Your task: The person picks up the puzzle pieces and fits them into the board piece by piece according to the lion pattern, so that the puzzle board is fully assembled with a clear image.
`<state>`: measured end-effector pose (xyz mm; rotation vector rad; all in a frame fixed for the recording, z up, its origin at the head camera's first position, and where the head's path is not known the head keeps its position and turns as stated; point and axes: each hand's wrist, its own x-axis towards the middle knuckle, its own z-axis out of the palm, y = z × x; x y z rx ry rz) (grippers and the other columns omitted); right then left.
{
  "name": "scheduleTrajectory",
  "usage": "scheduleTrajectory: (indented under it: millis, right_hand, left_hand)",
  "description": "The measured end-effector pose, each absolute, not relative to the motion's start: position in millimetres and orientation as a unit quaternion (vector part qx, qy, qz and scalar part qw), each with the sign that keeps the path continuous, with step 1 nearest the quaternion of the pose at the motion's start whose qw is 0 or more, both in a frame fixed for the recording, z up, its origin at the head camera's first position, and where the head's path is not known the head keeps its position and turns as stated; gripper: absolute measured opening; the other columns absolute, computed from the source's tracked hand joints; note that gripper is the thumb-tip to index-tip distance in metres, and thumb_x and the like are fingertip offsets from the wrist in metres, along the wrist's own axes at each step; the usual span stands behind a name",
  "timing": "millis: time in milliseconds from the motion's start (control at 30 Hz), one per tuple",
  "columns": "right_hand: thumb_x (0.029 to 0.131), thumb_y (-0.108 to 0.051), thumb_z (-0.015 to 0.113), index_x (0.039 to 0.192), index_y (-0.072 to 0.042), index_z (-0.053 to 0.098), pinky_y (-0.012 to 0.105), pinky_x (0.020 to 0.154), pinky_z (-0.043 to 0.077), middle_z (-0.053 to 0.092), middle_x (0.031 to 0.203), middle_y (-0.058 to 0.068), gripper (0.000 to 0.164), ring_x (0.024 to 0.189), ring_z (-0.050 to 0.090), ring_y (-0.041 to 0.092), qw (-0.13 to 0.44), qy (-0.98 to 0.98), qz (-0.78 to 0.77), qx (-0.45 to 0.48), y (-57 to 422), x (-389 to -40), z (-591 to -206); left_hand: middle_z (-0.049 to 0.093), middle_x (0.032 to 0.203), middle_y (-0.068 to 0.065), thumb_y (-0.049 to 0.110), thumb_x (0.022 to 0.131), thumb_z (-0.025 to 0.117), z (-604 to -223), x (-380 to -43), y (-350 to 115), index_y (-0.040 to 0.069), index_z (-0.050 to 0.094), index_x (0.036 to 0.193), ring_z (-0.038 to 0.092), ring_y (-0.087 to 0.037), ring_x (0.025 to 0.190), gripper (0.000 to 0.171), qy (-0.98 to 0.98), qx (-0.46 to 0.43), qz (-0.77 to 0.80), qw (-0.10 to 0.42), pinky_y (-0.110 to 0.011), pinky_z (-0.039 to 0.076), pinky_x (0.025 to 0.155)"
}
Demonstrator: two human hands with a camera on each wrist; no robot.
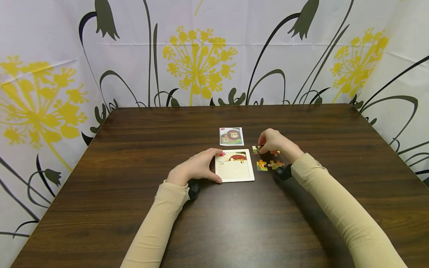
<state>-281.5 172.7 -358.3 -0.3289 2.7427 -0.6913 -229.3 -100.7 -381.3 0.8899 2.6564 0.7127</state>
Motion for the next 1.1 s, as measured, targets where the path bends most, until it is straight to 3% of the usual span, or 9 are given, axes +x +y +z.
scheduleTrajectory:
  millis: [167,467,833,1100]
  right_hand:
    - [0.074,-0.002,0.075,0.090,0.004,0.065,0.022,0.053,0.043,0.064,0.085,0.014,0.019,0.067,0.054,0.016,0.146,0.954,-0.239,-0.111,171.6,-280.0,-358.2]
    - [0.073,-0.005,0.076,0.088,0.003,0.065,0.027,0.063,0.047,0.063,0.083,0.012,0.021,0.071,0.055,0.018,0.144,0.956,-0.230,-0.113,169.6,-279.7,-359.6]
    - [0.071,-0.003,0.077,0.086,0.001,0.058,0.025,0.059,0.043,0.058,0.080,0.011,0.024,0.071,0.052,0.019,0.132,0.953,-0.244,-0.124,170.1,-276.9,-360.7]
    - [0.071,-0.003,0.078,0.085,-0.001,0.061,0.025,0.054,0.042,0.059,0.077,0.008,0.021,0.067,0.051,0.017,0.135,0.943,-0.276,-0.127,171.4,-276.2,-364.1]
  left_hand:
    - [0.049,0.135,-0.011,0.034,0.065,0.085,-381.9,-229.2,-100.5,0.003,0.042,0.135,0.048,-0.024,0.124,0.088,0.910,0.309,0.246,0.124,-0.037,0.037,0.107]
    - [0.048,0.136,-0.012,0.034,0.066,0.085,-381.9,-228.9,-100.5,0.002,0.041,0.136,0.047,-0.023,0.125,0.089,0.910,0.307,0.247,0.130,-0.037,0.036,0.108]
    - [0.048,0.137,-0.011,0.033,0.066,0.085,-384.0,-229.1,-100.5,0.002,0.040,0.137,0.046,-0.023,0.125,0.089,0.911,0.299,0.250,0.136,-0.036,0.036,0.108]
    - [0.048,0.136,-0.011,0.032,0.066,0.085,-383.8,-228.9,-100.6,0.002,0.040,0.137,0.046,-0.022,0.125,0.089,0.911,0.299,0.250,0.136,-0.036,0.035,0.109]
